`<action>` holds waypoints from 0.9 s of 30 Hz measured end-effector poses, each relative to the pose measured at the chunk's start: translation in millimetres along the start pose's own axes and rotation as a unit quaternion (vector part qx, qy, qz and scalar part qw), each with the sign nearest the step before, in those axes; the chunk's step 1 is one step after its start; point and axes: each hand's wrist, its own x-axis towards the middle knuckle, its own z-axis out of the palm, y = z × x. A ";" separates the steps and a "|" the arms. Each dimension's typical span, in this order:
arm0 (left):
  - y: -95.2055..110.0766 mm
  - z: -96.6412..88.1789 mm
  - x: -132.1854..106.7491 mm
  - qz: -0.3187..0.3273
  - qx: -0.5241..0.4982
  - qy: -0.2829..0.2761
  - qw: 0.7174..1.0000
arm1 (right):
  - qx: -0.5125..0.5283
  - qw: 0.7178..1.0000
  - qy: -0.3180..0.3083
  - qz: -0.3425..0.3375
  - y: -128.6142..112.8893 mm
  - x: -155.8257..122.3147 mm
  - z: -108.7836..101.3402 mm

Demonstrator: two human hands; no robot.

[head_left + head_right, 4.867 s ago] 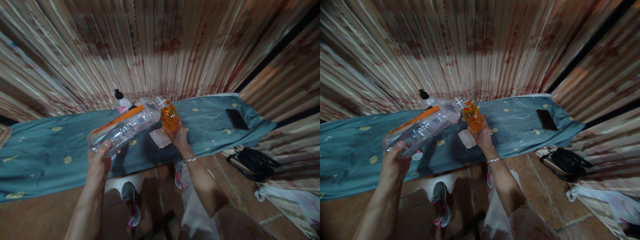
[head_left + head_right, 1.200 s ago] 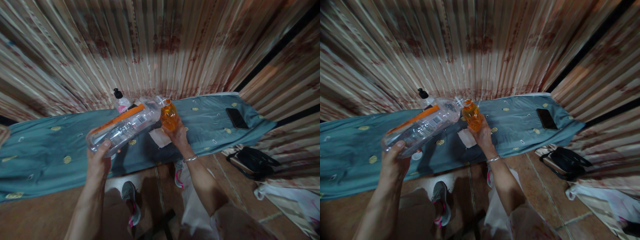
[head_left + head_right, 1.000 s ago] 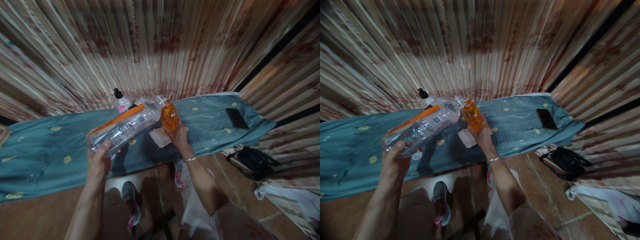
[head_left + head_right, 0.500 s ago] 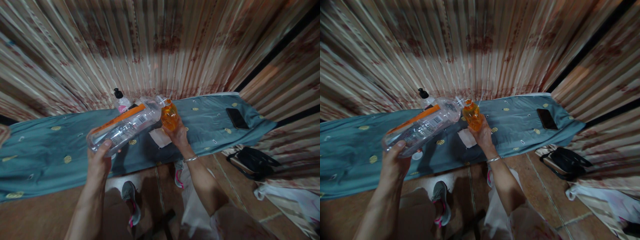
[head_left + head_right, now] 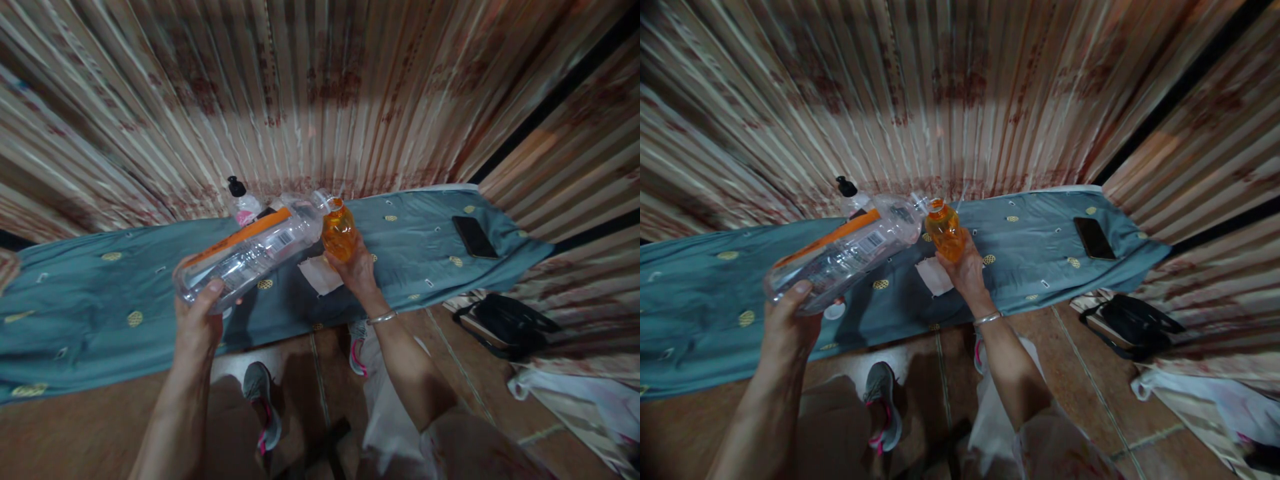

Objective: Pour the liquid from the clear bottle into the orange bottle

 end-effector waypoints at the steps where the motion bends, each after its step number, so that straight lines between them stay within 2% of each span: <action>1: 0.6 1.7 -0.8 0.003 -0.004 0.014 1.000 | 0.001 1.000 -0.001 0.000 -0.1 0.0 -0.2; 3: 1.8 5.4 -2.5 0.009 -0.011 0.037 0.999 | 0.003 1.000 -0.004 0.004 -0.4 0.2 -0.7; 11: 2.4 11.9 -4.3 0.019 -0.033 0.044 0.998 | 0.002 1.000 -0.006 0.012 2.0 -0.4 0.8; 16: -3.5 8.8 -1.0 0.021 -0.044 0.049 0.998 | 0.006 1.000 -0.005 0.000 6.8 -0.7 2.4; 21: -12.2 3.5 6.1 0.054 -0.039 0.049 0.997 | 0.011 1.000 -0.016 -0.009 7.6 -0.5 3.4; 27: -11.1 3.0 5.4 0.057 -0.036 0.054 0.996 | 0.012 1.000 -0.004 -0.017 7.0 -0.9 4.0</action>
